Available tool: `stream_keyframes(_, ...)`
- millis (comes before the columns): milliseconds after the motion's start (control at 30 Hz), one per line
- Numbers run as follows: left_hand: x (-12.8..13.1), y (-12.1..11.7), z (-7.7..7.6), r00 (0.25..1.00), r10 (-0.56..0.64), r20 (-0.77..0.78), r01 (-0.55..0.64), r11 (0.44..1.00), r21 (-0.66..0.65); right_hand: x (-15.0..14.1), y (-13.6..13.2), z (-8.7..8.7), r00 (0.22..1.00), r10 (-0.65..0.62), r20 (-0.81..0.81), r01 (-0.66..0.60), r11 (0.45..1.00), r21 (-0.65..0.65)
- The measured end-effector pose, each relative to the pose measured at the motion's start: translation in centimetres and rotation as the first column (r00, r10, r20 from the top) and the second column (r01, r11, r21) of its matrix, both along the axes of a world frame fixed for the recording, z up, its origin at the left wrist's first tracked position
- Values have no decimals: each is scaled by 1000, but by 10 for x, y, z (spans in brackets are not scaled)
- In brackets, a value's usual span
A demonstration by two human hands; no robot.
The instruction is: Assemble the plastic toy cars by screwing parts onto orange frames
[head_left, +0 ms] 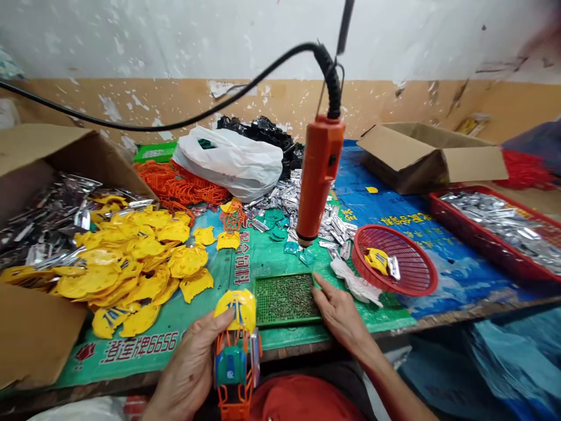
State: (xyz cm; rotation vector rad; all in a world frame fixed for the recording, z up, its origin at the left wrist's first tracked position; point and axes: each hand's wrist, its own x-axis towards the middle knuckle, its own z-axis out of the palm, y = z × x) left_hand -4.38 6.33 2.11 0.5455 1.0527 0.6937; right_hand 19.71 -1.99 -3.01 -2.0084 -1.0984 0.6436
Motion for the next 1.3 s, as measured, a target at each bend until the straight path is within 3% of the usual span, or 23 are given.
stream_keyframes(200, 7, -1, 1, 998, -41, 44, 40, 999, 21, 0, -4, 1, 997, -70, 29, 69, 998, 7)
stream_keyframes(333, 9, -1, 4, 997, -51, 62, 48, 998, 43, 1, -6, 1, 1000, 14, 20, -14, 1000, 1)
stream_keyframes(467, 10, -2, 6, 997, -53, 64, 48, 997, 64, 6, -9, 3, 992, -89, 89, 84, 995, 54)
stream_keyframes(633, 14, -3, 4, 990, -117, 77, 113, 992, 56, 2, -7, 5, 995, 22, 98, -24, 999, 21)
stream_keyframes(800, 20, -7, 5, 988, -135, 78, 130, 989, 67, 5, -9, 3, 987, -86, 139, 68, 989, 132)
stream_keyframes(933, 22, -8, 7, 983, -171, 71, 166, 984, 68, 2, -6, 3, 994, 49, 95, -56, 996, 74)
stream_keyframes(1100, 21, -6, 9, 992, -117, 55, 114, 992, 53, 1, -8, 5, 990, -80, 116, 67, 991, 112)
stream_keyframes(1233, 24, -7, 13, 981, -179, 71, 175, 983, 60, -1, -7, 7, 995, 0, 103, -10, 996, 88)
stream_keyframes(1300, 24, -6, 16, 986, -154, 58, 151, 987, 57, 0, -7, 8, 994, -20, 108, 9, 995, 101)
